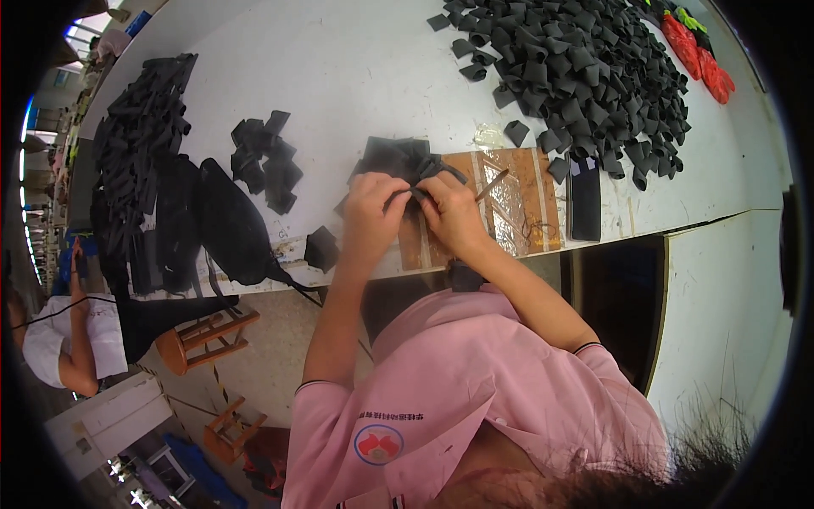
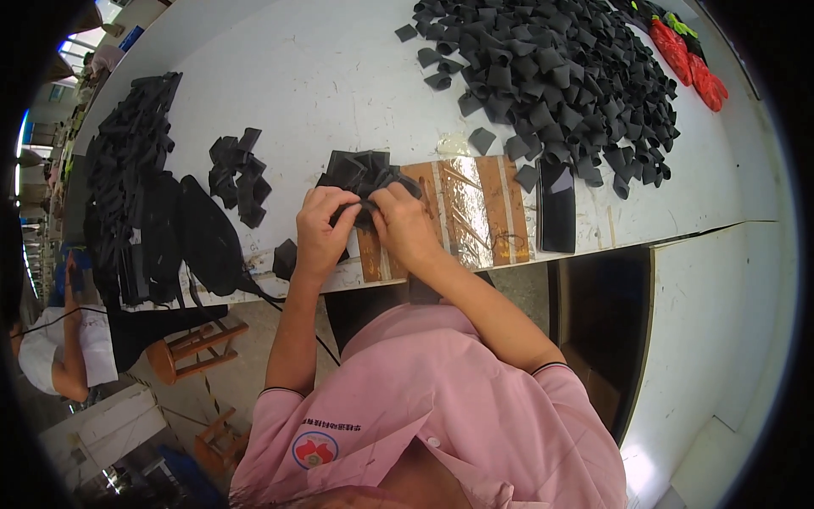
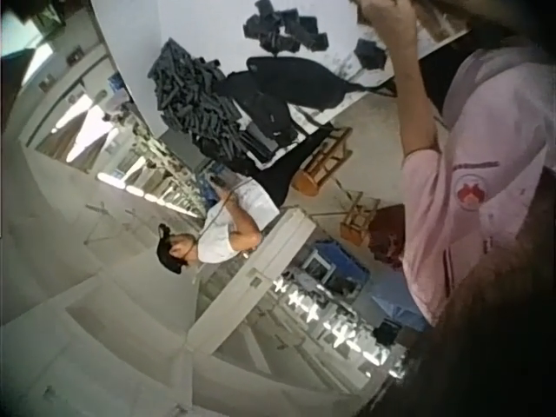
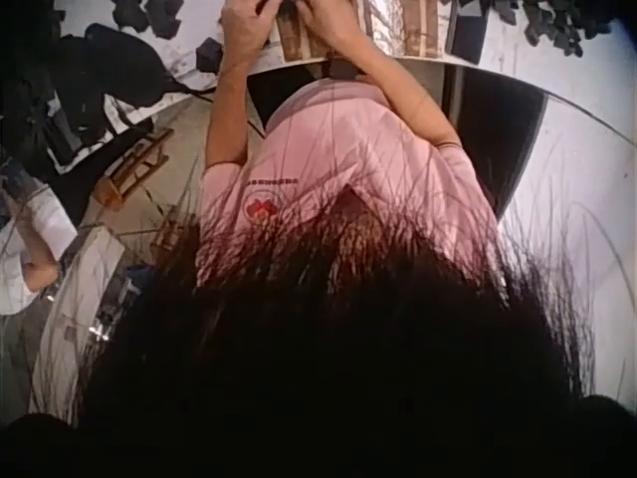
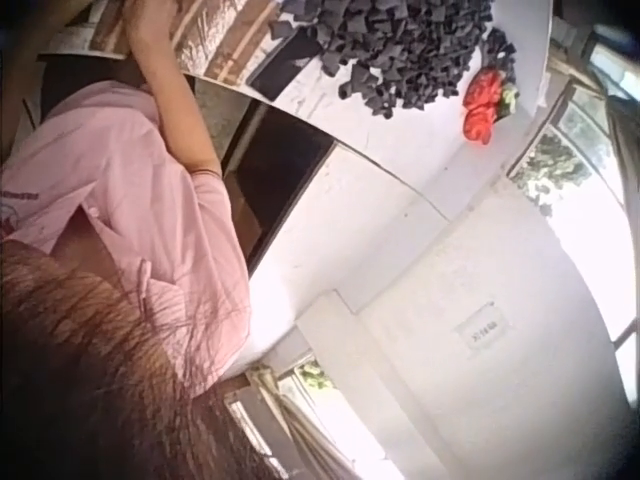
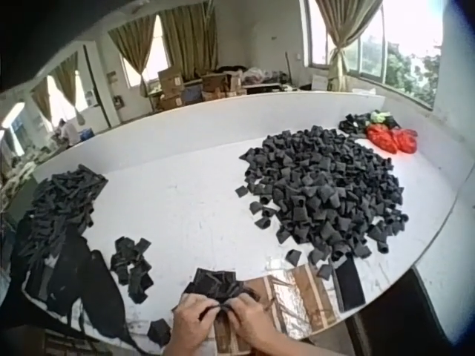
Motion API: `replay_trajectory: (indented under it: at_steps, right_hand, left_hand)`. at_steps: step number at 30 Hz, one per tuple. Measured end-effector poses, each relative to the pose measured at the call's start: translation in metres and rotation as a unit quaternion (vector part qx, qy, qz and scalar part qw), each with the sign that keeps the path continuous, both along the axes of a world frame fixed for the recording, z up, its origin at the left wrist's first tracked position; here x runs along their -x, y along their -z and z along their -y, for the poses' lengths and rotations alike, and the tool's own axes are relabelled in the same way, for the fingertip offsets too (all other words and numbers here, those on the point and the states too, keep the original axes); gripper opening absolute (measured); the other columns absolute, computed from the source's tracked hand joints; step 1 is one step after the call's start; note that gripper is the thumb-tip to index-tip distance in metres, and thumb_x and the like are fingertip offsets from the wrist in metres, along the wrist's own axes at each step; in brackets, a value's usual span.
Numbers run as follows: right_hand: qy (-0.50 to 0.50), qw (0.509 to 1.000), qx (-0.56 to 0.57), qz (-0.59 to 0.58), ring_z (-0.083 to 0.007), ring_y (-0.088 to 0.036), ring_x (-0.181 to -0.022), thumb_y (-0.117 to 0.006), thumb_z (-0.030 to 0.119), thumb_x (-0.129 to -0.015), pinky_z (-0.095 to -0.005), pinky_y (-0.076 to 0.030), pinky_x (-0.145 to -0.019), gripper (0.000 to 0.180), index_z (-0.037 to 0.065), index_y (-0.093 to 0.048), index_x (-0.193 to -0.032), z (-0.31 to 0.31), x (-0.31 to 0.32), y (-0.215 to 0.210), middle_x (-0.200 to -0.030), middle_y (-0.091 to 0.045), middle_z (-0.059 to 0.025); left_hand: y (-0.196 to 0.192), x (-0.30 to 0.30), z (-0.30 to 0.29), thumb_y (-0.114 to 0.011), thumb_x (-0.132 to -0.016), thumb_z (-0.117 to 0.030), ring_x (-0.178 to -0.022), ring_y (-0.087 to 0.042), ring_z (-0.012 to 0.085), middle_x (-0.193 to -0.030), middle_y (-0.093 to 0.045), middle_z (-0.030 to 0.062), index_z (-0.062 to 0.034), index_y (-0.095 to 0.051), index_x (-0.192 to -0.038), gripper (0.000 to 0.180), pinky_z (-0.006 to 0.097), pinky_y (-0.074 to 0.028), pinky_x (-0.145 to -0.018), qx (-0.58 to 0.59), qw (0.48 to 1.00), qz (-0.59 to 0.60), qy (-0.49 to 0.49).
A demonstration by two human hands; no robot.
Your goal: Assembling small black foam or rubber components at a manufacturing workbench.
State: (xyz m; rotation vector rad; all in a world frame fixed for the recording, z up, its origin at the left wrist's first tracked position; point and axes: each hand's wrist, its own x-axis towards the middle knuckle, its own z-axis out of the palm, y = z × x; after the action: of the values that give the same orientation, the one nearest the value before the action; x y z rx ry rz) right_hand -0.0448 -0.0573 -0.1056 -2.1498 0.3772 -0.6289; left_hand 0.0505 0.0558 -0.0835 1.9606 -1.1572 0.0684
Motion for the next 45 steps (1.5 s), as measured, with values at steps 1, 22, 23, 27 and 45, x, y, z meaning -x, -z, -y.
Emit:
replay_trajectory:
  at_steps: [1,22,23,27,45]
  right_hand:
    - [0.001,1.0,-0.021,0.012,-0.0305,-0.054,-0.069,-0.058,-0.002,-0.071,-0.0349,-0.043,-0.058,0.013,0.001,-0.057,-0.084,0.0,0.001,-0.002,-0.076,-0.053,-0.0145]
    - [-0.158,0.986,-0.033,-0.049,-0.0326,-0.056,-0.078,-0.056,0.004,-0.075,-0.0392,-0.045,-0.068,0.013,0.002,-0.059,-0.088,0.002,0.007,-0.01,-0.085,-0.056,-0.0138]
    - [-0.186,0.98,-0.035,-0.052,-0.0331,-0.056,-0.078,-0.056,0.004,-0.076,-0.0398,-0.045,-0.067,0.013,0.002,-0.058,-0.089,0.002,0.008,-0.014,-0.084,-0.056,-0.0143]
    - [-0.232,0.969,-0.027,-0.083,-0.0337,-0.056,-0.078,-0.053,0.004,-0.079,-0.0405,-0.044,-0.066,0.011,0.0,-0.057,-0.088,0.001,0.014,-0.028,-0.08,-0.057,-0.0156]
    - [-0.225,0.969,-0.085,-0.056,-0.029,-0.053,-0.071,-0.056,0.005,-0.079,-0.0344,-0.043,-0.063,0.01,0.0,-0.057,-0.087,0.013,0.043,-0.041,-0.078,-0.056,-0.0124]
  left_hand:
    - [0.002,0.002,-0.002,-0.062,-0.074,0.001,-0.07,-0.052,0.01,-0.08,-0.057,0.0044,-0.0016,-0.06,-0.085,0.012,0.022,-0.042,-0.061,-0.004,1.0,-0.007,-0.001]
    - [0.002,0.034,-0.042,-0.057,-0.082,-0.009,-0.059,-0.048,0.0054,-0.066,-0.053,0.0001,0.0025,-0.057,-0.079,0.013,0.02,-0.039,-0.054,0.005,0.894,-0.442,-0.071]
    - [0.001,0.032,-0.045,-0.057,-0.082,-0.009,-0.059,-0.048,0.0054,-0.066,-0.053,0.0001,0.0025,-0.057,-0.079,0.013,0.02,-0.039,-0.054,0.003,0.894,-0.442,-0.07]
    - [0.001,0.028,-0.052,-0.054,-0.085,-0.013,-0.055,-0.045,0.0034,-0.063,-0.051,-0.003,-0.0014,-0.059,-0.076,0.016,0.018,-0.035,-0.049,-0.023,0.865,-0.5,-0.008]
    - [-0.031,0.045,-0.044,-0.062,-0.077,-0.008,-0.056,-0.053,0.0065,-0.065,-0.058,0.0015,-0.0004,-0.059,-0.084,0.011,0.018,-0.04,-0.049,-0.072,0.79,-0.608,0.018]
